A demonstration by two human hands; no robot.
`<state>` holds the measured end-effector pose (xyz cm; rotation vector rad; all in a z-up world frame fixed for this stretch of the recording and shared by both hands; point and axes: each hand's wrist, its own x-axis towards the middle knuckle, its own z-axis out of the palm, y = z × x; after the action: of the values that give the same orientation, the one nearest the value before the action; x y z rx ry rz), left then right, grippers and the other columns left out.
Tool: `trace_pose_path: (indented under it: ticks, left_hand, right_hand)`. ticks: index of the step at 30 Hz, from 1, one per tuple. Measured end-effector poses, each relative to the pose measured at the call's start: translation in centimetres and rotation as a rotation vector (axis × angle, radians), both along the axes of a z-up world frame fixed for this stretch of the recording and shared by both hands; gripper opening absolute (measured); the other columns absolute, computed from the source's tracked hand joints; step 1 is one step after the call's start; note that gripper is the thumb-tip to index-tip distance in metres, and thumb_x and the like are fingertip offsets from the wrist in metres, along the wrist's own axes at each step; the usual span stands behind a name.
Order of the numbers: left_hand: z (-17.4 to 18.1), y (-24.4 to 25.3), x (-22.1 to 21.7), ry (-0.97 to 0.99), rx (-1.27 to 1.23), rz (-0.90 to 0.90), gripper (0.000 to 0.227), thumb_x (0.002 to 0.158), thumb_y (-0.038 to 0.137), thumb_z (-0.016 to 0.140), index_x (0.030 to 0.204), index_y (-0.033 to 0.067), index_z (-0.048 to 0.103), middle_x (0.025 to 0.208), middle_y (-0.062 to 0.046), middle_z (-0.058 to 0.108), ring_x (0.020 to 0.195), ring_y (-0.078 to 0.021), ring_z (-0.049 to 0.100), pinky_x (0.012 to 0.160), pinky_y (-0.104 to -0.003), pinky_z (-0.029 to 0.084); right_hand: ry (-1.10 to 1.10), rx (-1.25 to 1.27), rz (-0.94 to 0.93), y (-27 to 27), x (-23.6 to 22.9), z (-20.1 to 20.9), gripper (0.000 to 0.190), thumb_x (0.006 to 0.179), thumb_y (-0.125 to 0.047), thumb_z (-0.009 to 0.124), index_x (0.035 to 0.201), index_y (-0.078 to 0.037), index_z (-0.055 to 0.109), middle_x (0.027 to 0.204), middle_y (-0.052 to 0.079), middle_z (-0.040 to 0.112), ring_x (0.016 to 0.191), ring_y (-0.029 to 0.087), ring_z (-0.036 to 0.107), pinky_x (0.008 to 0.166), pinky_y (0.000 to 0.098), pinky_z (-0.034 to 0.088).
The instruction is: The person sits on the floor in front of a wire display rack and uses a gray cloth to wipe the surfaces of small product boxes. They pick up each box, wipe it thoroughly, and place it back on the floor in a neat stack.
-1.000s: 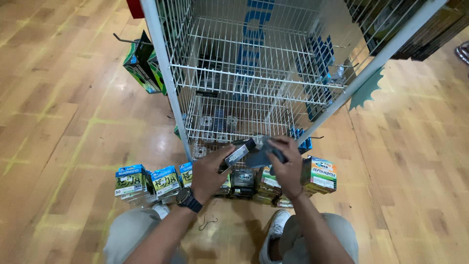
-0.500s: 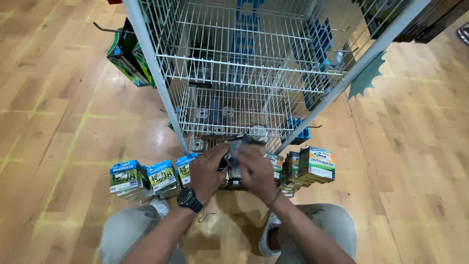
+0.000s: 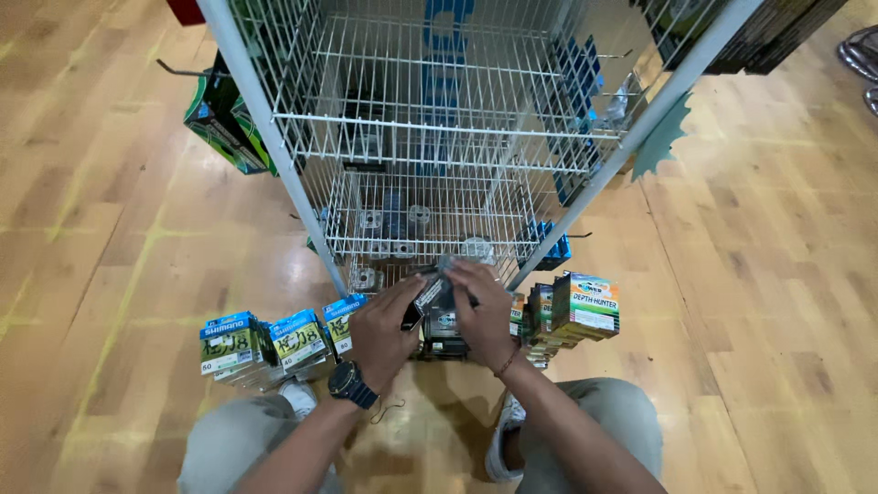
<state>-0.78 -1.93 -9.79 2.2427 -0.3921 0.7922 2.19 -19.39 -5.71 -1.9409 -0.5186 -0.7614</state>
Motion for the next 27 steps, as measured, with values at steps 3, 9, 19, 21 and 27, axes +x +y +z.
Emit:
trace_pose_path:
  ticks: [3, 9, 19, 21, 27]
  left_hand:
    - [0.1, -0.1, 0.1, -0.007, 0.018, -0.015, 0.049, 0.085, 0.011, 0.087, 0.133, 0.0159, 0.075, 0.121, -0.009, 0.078, 0.114, -0.0358, 0.074, 0.095, -0.055, 0.063]
    - [-2.1, 0.3, 1.0, 0.033, -0.042, -0.051, 0.047, 0.095, 0.042, 0.080, 0.133, 0.0153, 0.074, 0.126, -0.009, 0.078, 0.115, -0.0347, 0.075, 0.091, -0.051, 0.064]
    - [1.0, -0.3, -0.1, 0.071, -0.078, 0.007, 0.056, 0.085, 0.007, 0.085, 0.138, 0.0216, 0.072, 0.124, -0.007, 0.078, 0.112, -0.0385, 0.074, 0.093, -0.061, 0.063]
    - [0.4, -0.5, 0.0, 0.087, -0.064, 0.034, 0.053, 0.084, 0.007, 0.086, 0.134, 0.0191, 0.074, 0.122, -0.010, 0.078, 0.109, -0.0398, 0.075, 0.091, -0.060, 0.064]
    - [-0.8, 0.3, 0.6, 0.141, -0.072, 0.001, 0.059, 0.081, 0.002, 0.085, 0.136, 0.0200, 0.074, 0.122, -0.009, 0.079, 0.106, -0.0422, 0.076, 0.086, -0.063, 0.064]
  right_hand:
    - [0.001, 0.043, -0.024, 0.7, -0.8, 2.1, 0.023, 0.100, -0.003, 0.060, 0.111, -0.006, 0.080, 0.105, 0.015, 0.078, 0.093, 0.036, 0.075, 0.081, 0.0435, 0.060]
    - [-0.071, -0.092, 0.075, 3.4, -5.7, 3.0, 0.018, 0.093, -0.007, 0.070, 0.107, -0.013, 0.081, 0.116, 0.011, 0.076, 0.102, 0.035, 0.071, 0.088, 0.0445, 0.058]
    - [-0.009, 0.052, 0.004, 0.7, -1.3, 1.2, 0.021, 0.098, -0.002, 0.061, 0.107, -0.004, 0.080, 0.107, 0.018, 0.076, 0.100, 0.039, 0.071, 0.085, 0.0465, 0.058]
    - [0.066, -0.023, 0.043, 1.5, -2.6, -1.0, 0.013, 0.092, -0.004, 0.068, 0.098, -0.008, 0.079, 0.103, 0.017, 0.075, 0.098, 0.036, 0.071, 0.086, 0.0445, 0.057]
    - [-0.118, -0.175, 0.127, 2.3, -3.2, 0.5, 0.021, 0.088, -0.005, 0.072, 0.104, -0.014, 0.082, 0.112, 0.011, 0.079, 0.101, 0.027, 0.074, 0.089, 0.0399, 0.058]
